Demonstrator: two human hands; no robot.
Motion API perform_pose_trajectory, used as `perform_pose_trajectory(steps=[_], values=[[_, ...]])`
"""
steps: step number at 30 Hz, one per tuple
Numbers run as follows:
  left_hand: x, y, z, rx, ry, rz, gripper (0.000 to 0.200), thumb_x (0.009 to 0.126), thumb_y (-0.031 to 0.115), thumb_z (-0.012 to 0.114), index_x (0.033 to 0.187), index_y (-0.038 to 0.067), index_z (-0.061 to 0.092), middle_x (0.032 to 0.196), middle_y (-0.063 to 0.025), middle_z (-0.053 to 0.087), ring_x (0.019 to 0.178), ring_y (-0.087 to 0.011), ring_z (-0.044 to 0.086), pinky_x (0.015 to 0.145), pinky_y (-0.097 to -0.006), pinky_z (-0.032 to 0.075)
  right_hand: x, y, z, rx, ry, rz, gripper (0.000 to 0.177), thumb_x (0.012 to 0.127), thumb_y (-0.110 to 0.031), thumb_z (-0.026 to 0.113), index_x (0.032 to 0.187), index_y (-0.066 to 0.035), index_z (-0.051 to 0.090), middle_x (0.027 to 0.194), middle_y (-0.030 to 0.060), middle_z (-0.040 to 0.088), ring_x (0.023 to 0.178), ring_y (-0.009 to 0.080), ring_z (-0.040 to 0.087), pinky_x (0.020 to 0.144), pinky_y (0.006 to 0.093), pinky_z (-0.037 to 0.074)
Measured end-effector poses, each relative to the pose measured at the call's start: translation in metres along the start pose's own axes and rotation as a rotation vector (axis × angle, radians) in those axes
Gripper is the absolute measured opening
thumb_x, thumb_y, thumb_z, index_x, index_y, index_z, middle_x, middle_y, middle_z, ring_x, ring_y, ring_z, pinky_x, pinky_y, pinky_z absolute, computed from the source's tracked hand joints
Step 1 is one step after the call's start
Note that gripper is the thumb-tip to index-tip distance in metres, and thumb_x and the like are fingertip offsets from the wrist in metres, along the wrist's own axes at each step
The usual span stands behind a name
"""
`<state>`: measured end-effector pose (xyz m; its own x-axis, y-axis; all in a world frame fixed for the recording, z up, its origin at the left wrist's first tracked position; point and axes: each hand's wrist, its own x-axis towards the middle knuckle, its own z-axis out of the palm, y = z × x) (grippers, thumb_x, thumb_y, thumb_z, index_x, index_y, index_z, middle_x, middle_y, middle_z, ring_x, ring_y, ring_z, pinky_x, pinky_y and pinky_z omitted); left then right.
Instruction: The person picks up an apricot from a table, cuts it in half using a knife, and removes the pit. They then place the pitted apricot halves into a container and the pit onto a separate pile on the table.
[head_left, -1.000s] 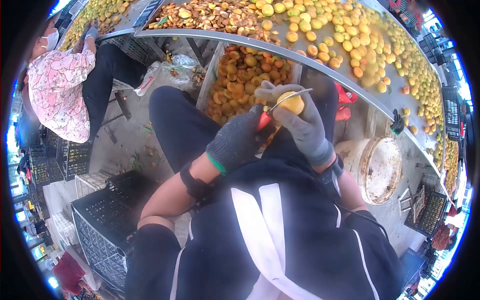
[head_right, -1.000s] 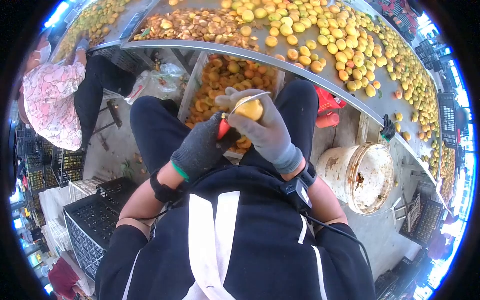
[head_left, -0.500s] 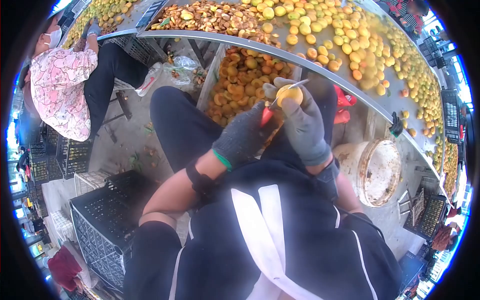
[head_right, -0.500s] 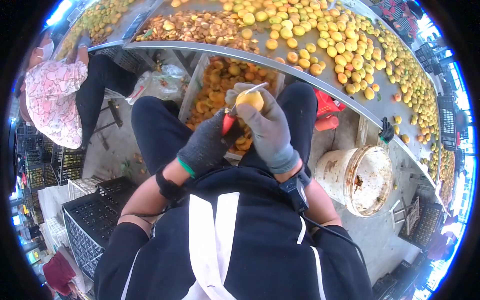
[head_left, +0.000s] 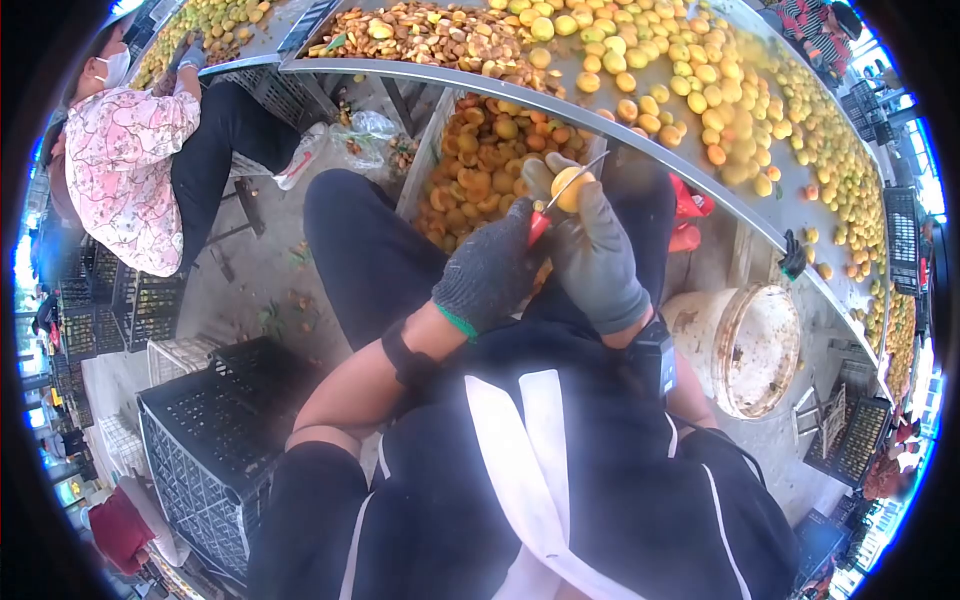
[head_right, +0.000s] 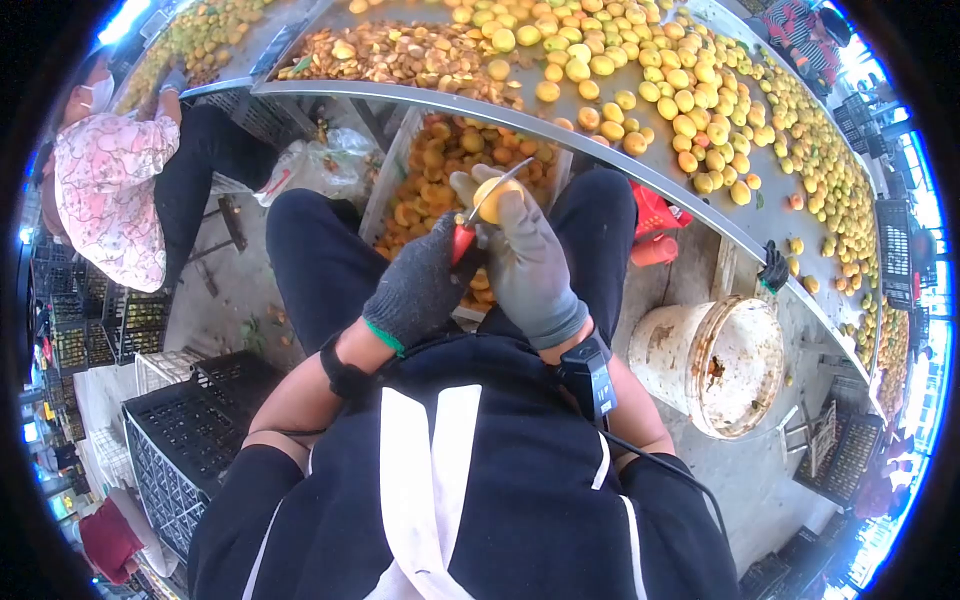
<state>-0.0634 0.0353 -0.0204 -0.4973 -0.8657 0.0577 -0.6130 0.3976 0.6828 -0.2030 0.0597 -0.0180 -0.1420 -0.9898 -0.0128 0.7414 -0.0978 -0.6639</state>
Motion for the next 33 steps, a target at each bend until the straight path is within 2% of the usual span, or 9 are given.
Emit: perform_pose_trajectory(steps=[3, 6, 8, 12, 15, 20, 26, 29, 33], values=[[0.002, -0.015, -0.008, 0.095, 0.020, 0.109, 0.034, 0.089, 0.022, 0.061, 0.115, 0.002, 0.050, 0.079, -0.0213, 0.065, 0.078, -0.0384, 0.065, 0.065, -0.0494, 0.050, 0.001, -0.007, -0.006, -0.053, -0.072, 0.089, 0.046, 0.100, -0.028, 0.055, 0.134, 0.002, 0.047, 0.126, 0.0173, 0.060, 0.117, 0.0215, 0.057, 0.104, 0.0332, 0.041], [0.002, -0.018, -0.003, 0.103, 0.122, 0.157, 0.034, 0.089, 0.021, 0.060, 0.116, 0.003, 0.049, 0.078, -0.0199, 0.065, 0.076, -0.0384, 0.065, 0.064, -0.0493, 0.050, 0.004, -0.002, -0.013, -0.436, -0.137, 0.047, 0.048, 0.101, -0.033, 0.050, 0.135, 0.001, 0.047, 0.129, 0.0181, 0.058, 0.120, 0.0215, 0.055, 0.105, 0.0352, 0.038], [0.002, -0.012, 0.000, 0.080, 0.087, 0.080, 0.040, 0.089, 0.022, 0.062, 0.120, 0.000, 0.051, 0.083, -0.0218, 0.065, 0.079, -0.0389, 0.065, 0.067, -0.0478, 0.051, 0.003, 0.010, -0.006, -0.075, -0.116, -0.001, 0.046, 0.101, -0.030, 0.051, 0.135, 0.001, 0.046, 0.131, 0.0180, 0.057, 0.117, 0.0205, 0.055, 0.104, 0.0328, 0.039], [0.005, -0.009, -0.002, 0.098, 0.014, -0.005, 0.044, 0.088, 0.022, 0.065, 0.124, -0.002, 0.053, 0.087, -0.0234, 0.066, 0.081, -0.0391, 0.066, 0.071, -0.0461, 0.052, 0.007, 0.008, -0.006, 0.050, -0.089, 0.083, 0.046, 0.100, -0.028, 0.054, 0.136, 0.001, 0.046, 0.128, 0.0144, 0.059, 0.114, 0.0182, 0.056, 0.103, 0.0294, 0.039], [0.010, -0.025, -0.002, 0.153, 0.085, 0.147, 0.033, 0.089, 0.019, 0.059, 0.117, 0.005, 0.049, 0.079, -0.0201, 0.065, 0.076, -0.0371, 0.066, 0.064, -0.0496, 0.050, 0.016, 0.003, -0.026, -0.210, -0.114, 0.056, 0.046, 0.100, -0.024, 0.053, 0.136, 0.003, 0.045, 0.122, 0.0129, 0.062, 0.119, 0.0232, 0.056, 0.105, 0.0354, 0.040], [0.005, -0.018, -0.003, 0.147, 0.063, 0.092, 0.039, 0.089, 0.020, 0.062, 0.121, 0.002, 0.051, 0.084, -0.0218, 0.066, 0.079, -0.0382, 0.066, 0.068, -0.0481, 0.051, 0.010, -0.012, -0.017, -0.637, -0.102, -0.048, 0.043, 0.101, -0.025, 0.051, 0.134, 0.002, 0.046, 0.118, 0.0124, 0.063, 0.114, 0.0229, 0.058, 0.100, 0.0344, 0.044], [0.002, -0.020, 0.002, 0.155, 0.033, 0.008, 0.043, 0.089, 0.022, 0.063, 0.126, 0.002, 0.052, 0.089, -0.0233, 0.067, 0.083, -0.0392, 0.066, 0.071, -0.0474, 0.052, 0.009, 0.022, -0.016, 0.058, -0.014, 0.128, 0.040, 0.103, -0.027, 0.047, 0.130, 0.002, 0.049, 0.124, 0.0148, 0.060, 0.115, 0.0231, 0.056, 0.105, 0.0357, 0.040], [0.007, -0.024, 0.002, 0.164, 0.002, -0.028, 0.042, 0.089, 0.021, 0.062, 0.126, 0.003, 0.053, 0.091, -0.0231, 0.067, 0.085, -0.0388, 0.066, 0.072, -0.0476, 0.052, 0.011, 0.031, -0.016, 0.175, 0.012, 0.156, 0.042, 0.104, -0.031, 0.044, 0.131, 0.002, 0.048, 0.125, 0.0151, 0.059, 0.117, 0.0232, 0.055, 0.106, 0.0369, 0.039], [0.004, -0.019, -0.009, 0.156, -0.051, -0.059, 0.041, 0.088, 0.020, 0.062, 0.125, 0.003, 0.055, 0.094, -0.0228, 0.067, 0.088, -0.0381, 0.066, 0.074, -0.0467, 0.052, 0.012, 0.013, -0.025, -0.131, -0.050, 0.113, 0.043, 0.103, -0.031, 0.046, 0.131, 0.002, 0.047, 0.127, 0.0152, 0.058, 0.116, 0.0224, 0.056, 0.105, 0.0366, 0.040]])
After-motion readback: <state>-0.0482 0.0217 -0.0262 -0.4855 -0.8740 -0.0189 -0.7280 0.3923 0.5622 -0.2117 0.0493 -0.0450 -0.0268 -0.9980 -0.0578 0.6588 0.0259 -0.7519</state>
